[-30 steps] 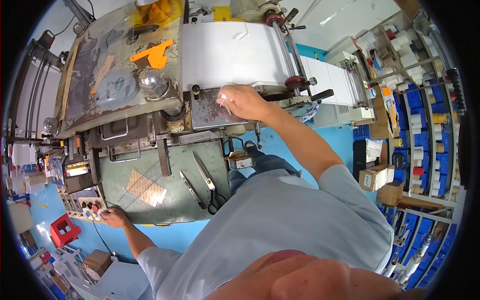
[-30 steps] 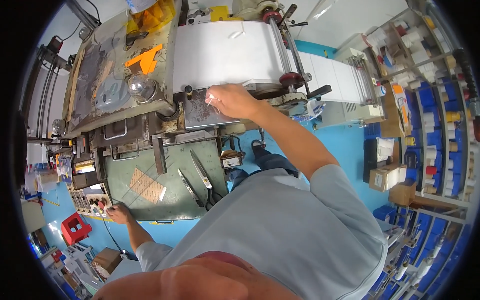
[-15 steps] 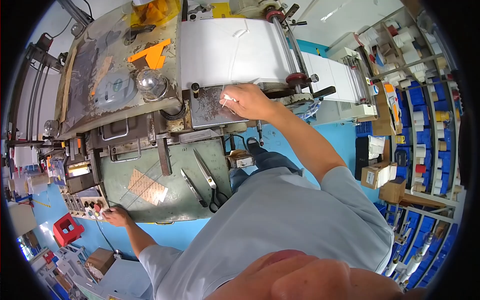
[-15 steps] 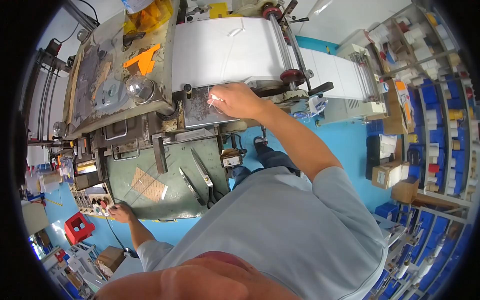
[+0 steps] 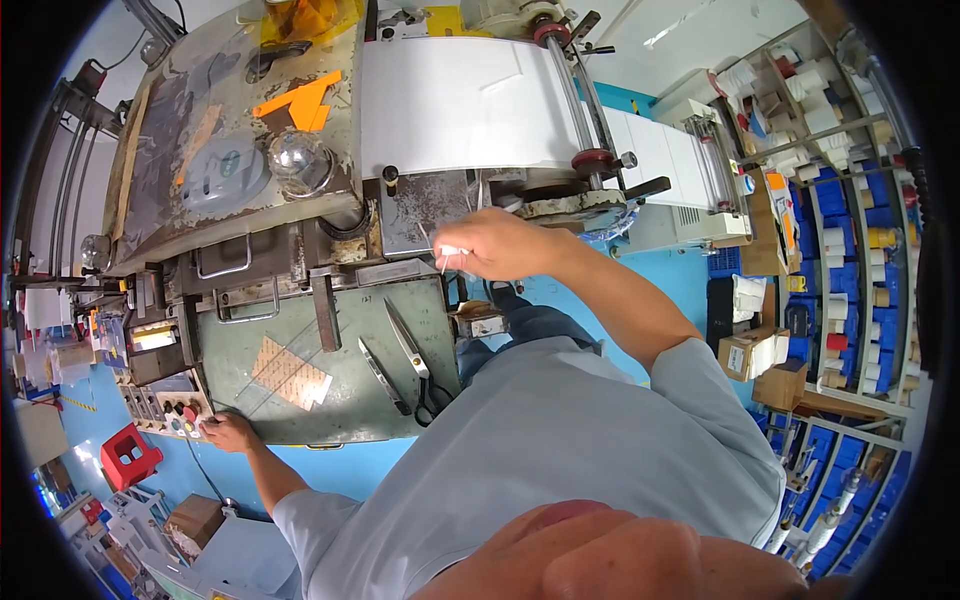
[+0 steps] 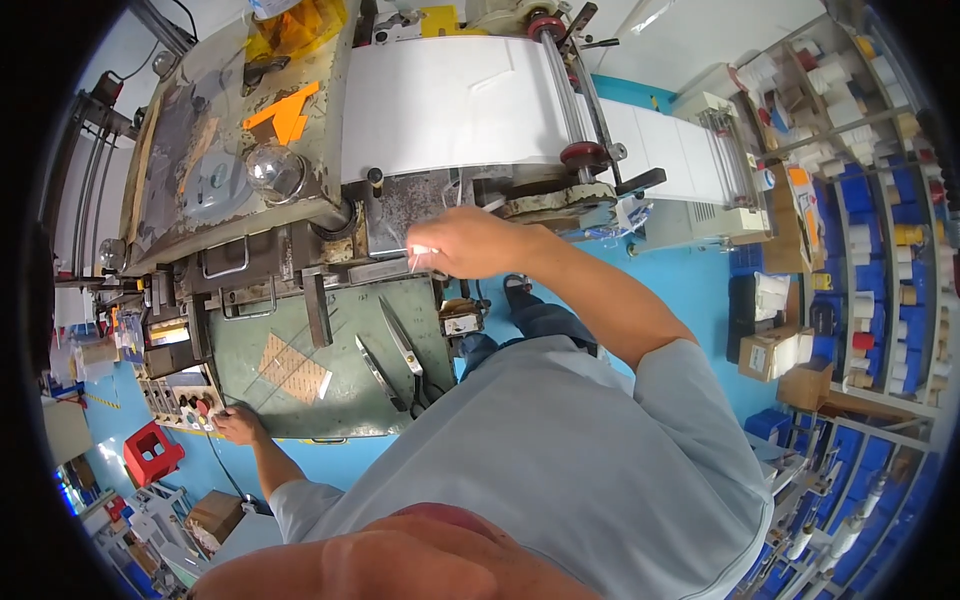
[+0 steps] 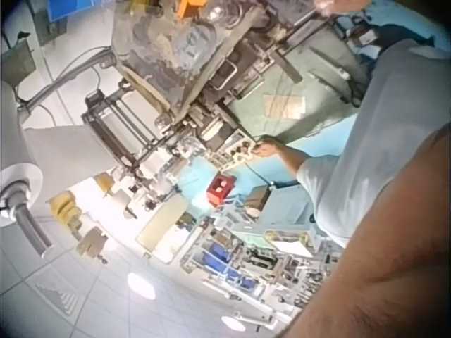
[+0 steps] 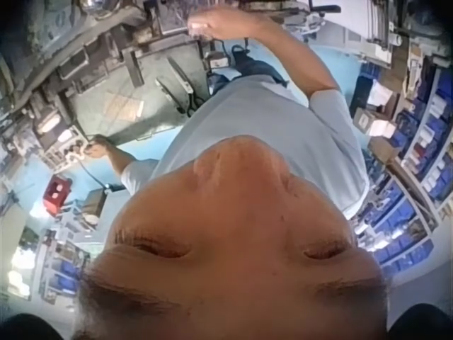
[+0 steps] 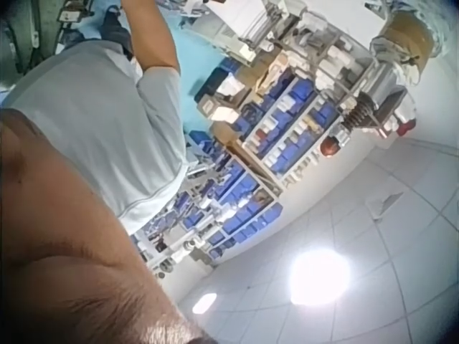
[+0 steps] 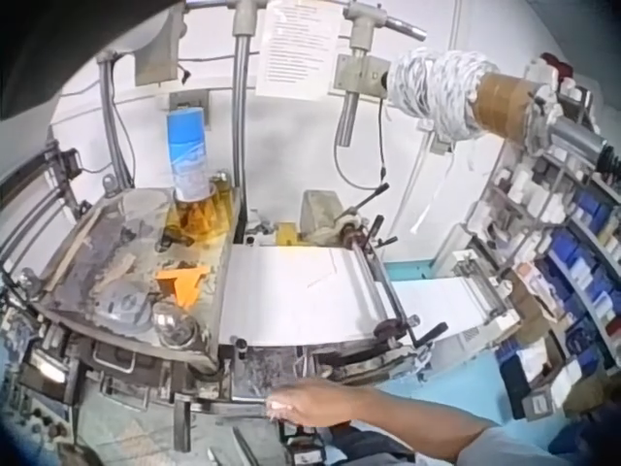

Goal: Operating an industrial machine to process and assemble white plastic strips and components.

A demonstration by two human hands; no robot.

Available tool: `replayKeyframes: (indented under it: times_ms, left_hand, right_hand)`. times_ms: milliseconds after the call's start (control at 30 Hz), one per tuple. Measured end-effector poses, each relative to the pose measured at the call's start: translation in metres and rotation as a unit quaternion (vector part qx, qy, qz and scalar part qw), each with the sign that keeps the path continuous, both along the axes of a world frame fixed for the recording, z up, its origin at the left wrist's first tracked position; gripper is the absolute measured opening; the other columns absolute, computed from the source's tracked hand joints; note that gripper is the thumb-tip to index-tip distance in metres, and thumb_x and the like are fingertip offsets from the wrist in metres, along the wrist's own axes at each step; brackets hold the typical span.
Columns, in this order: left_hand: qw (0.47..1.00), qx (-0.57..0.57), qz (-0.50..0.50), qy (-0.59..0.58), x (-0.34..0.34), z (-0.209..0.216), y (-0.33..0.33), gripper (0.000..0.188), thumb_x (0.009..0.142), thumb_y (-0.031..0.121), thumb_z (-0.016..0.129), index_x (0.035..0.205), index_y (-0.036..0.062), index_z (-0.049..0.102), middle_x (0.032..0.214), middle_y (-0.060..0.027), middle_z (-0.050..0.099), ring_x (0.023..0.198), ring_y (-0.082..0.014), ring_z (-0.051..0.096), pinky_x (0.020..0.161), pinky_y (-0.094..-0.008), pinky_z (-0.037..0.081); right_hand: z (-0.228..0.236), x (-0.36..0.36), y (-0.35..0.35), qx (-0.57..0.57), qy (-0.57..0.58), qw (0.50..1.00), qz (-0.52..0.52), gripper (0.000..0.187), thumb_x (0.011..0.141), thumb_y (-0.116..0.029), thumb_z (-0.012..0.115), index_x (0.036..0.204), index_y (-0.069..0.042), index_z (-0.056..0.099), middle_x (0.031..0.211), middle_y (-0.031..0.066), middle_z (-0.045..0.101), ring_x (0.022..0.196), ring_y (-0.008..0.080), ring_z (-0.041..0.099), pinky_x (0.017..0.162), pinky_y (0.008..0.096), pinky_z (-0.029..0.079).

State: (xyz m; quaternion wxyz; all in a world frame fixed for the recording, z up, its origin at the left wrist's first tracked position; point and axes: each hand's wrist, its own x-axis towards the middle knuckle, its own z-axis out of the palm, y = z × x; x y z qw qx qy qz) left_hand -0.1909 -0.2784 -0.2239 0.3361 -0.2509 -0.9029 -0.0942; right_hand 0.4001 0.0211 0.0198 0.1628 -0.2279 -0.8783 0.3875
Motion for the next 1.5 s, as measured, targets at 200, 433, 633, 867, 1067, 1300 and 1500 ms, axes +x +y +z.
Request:
replayKeyframes:
  times_ms: [200,433,633,867,1067,1300,1500]
  left_hand:
    - [1.000,0.010,0.018,-0.017,0.006,0.003,0.011,0.037,0.087,0.027,0.055,0.115,0.0024,0.060,0.120,-0.0128,0.060,0.102,-0.0329,0.062,0.084,-0.0440,0.050]
    - [0.999,-0.003,0.015,-0.028,-0.009,-0.008,0.006,0.042,0.090,0.031,0.053,0.121,0.0040,0.056,0.128,-0.0105,0.055,0.110,-0.0307,0.058,0.089,-0.0435,0.048]
    - [1.000,0.004,-0.028,0.010,-0.005,0.004,-0.021,0.044,0.089,0.033,0.058,0.117,-0.0008,0.057,0.120,-0.0157,0.058,0.104,-0.0338,0.059,0.089,-0.0441,0.048]
    - [0.735,0.250,-0.373,-0.509,0.212,0.164,0.079,0.017,0.097,0.012,0.053,0.102,-0.0036,0.060,0.092,-0.0068,0.060,0.082,-0.0122,0.055,0.074,-0.0257,0.047]
    - [0.573,0.050,-0.656,-0.489,0.435,0.267,0.235,0.044,0.091,0.031,0.058,0.123,0.0033,0.051,0.098,-0.0067,0.060,0.090,-0.0178,0.057,0.084,-0.0342,0.046]
    - [0.348,0.132,-0.564,-0.737,0.477,0.273,0.264,0.026,0.092,0.020,0.055,0.111,0.0028,0.061,0.088,-0.0048,0.063,0.082,-0.0107,0.059,0.076,-0.0255,0.047]
    - [0.351,0.162,-0.422,-0.820,0.477,0.286,0.308,0.019,0.094,0.017,0.051,0.101,0.0010,0.057,0.076,-0.0015,0.058,0.067,-0.0095,0.053,0.065,-0.0237,0.043]
  right_hand:
    - [0.043,-0.011,-0.038,-0.061,-0.022,0.992,0.105,0.011,0.092,-0.017,0.058,0.092,-0.007,0.060,0.084,0.0078,0.066,0.078,0.0283,0.065,0.067,0.0394,0.050]
    - [0.078,-0.039,-0.070,-0.128,0.152,0.962,0.186,0.012,0.091,-0.018,0.060,0.090,-0.006,0.060,0.082,0.0065,0.065,0.075,0.0263,0.063,0.066,0.0376,0.049]
    - [0.109,-0.067,-0.065,-0.023,0.188,0.961,0.201,0.011,0.084,-0.012,0.065,0.086,-0.003,0.059,0.078,0.0104,0.063,0.069,0.0312,0.062,0.062,0.0423,0.049]
    - [0.115,-0.060,-0.054,0.004,0.208,0.968,0.142,0.017,0.084,-0.017,0.068,0.084,-0.003,0.058,0.076,0.0102,0.061,0.067,0.0322,0.060,0.058,0.0414,0.047]
    - [0.137,-0.071,-0.067,0.007,0.223,0.947,0.230,0.017,0.079,-0.015,0.069,0.083,-0.003,0.058,0.080,0.0109,0.063,0.072,0.0316,0.063,0.063,0.0425,0.048]
    - [0.153,0.017,-0.003,-0.102,0.180,0.973,0.100,0.016,0.089,-0.018,0.063,0.095,-0.003,0.064,0.089,0.0084,0.067,0.079,0.0219,0.064,0.073,0.0332,0.051]
    - [0.107,0.134,0.102,-0.163,0.155,0.971,-0.077,0.038,0.092,-0.024,0.063,0.124,-0.005,0.053,0.120,0.0107,0.059,0.108,0.0183,0.056,0.089,0.0325,0.047]
